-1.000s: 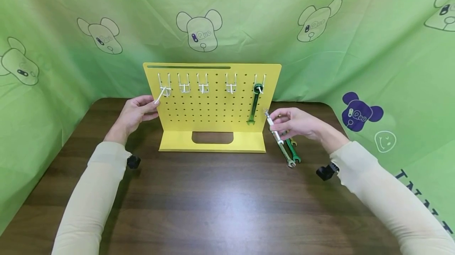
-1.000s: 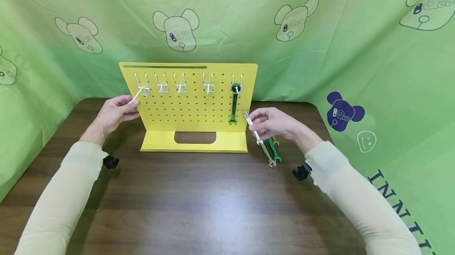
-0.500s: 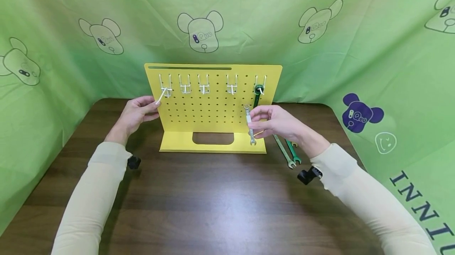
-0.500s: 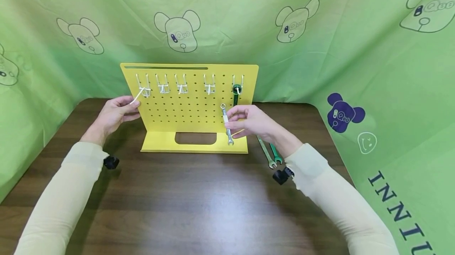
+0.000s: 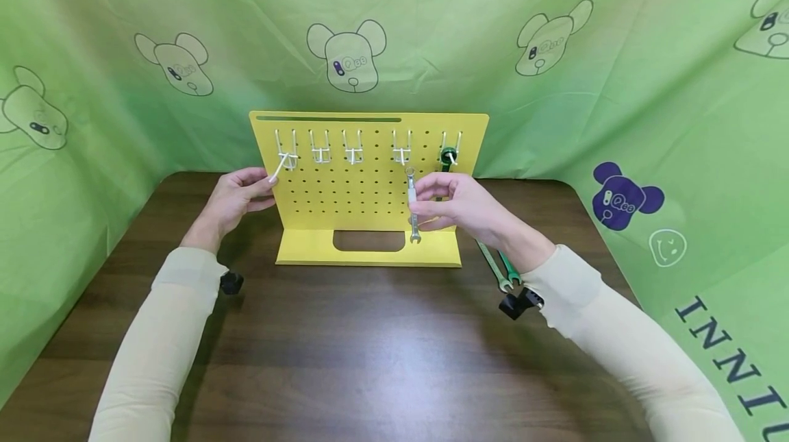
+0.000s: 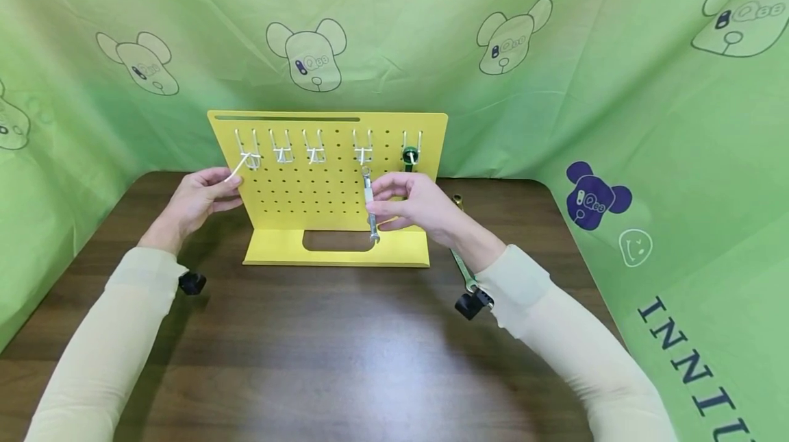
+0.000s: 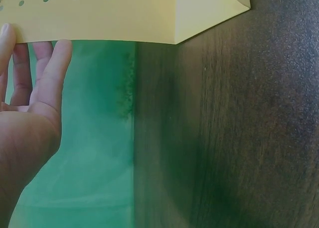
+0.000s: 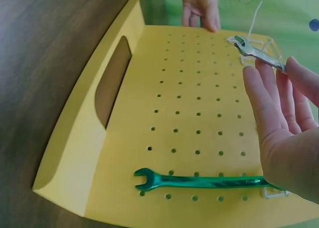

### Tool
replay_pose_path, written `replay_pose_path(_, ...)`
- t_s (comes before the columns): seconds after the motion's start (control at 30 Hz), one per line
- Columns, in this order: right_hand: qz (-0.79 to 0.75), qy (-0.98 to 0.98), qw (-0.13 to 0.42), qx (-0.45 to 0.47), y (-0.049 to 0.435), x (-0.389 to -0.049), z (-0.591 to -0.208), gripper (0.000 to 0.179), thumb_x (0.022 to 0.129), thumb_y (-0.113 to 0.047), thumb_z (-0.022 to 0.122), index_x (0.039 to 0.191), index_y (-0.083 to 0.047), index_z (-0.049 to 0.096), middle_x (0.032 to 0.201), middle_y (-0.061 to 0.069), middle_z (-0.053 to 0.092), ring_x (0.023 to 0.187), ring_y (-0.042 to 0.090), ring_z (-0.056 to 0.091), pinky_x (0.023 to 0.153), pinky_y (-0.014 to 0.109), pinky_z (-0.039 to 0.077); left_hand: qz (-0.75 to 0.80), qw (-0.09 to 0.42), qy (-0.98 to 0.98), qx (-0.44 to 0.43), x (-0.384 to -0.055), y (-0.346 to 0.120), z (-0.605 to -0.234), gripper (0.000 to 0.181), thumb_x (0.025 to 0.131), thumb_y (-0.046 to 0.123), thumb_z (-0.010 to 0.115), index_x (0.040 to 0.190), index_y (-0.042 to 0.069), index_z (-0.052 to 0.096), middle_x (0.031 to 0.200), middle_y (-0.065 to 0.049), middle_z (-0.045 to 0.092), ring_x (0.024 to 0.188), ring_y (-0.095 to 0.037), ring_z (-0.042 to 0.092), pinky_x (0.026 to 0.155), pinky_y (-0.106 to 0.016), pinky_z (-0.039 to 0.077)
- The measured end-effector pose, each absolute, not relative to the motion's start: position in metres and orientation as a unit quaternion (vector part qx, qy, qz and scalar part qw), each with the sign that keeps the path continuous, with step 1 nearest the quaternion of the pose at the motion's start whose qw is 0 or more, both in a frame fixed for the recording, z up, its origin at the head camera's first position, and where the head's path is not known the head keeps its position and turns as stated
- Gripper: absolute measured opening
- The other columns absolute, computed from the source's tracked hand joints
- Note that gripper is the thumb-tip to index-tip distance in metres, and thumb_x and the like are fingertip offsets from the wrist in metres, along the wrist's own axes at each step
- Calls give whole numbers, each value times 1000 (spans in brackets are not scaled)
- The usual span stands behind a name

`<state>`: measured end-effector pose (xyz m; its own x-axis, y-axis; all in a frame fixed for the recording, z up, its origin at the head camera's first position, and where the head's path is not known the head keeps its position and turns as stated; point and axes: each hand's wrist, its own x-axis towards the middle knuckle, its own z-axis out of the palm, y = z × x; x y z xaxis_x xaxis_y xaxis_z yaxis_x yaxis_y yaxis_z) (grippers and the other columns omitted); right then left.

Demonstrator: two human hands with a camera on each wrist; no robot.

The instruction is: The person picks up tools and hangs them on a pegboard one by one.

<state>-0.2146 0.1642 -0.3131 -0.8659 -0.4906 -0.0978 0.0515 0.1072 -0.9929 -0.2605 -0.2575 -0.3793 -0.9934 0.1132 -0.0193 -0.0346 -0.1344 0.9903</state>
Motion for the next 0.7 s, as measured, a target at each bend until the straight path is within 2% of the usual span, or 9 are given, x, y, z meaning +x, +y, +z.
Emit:
replay_pose_path(0.27, -658, 708, 203, -155, 157, -219, -309, 31, 90, -5, 78, 117, 1, 64, 100, 13, 69, 83, 26, 73, 87, 53, 61, 755, 50, 653, 33, -261, -256, -379, 9, 95, 5, 72, 97, 13, 75, 96, 0, 70, 88, -15, 71, 84, -34, 62)
replay_pose_path(0.7, -685, 686, 208, -126, 157, -228, -319, 24, 92, 0, 74, 114, -4, 64, 98, 9, 70, 83, 22, 71, 88, 54, 60, 763, 54, 642, 39, -260, -257, -381, 11, 95, 4, 71, 97, 13, 76, 95, -1, 70, 86, -15, 71, 86, -38, 61)
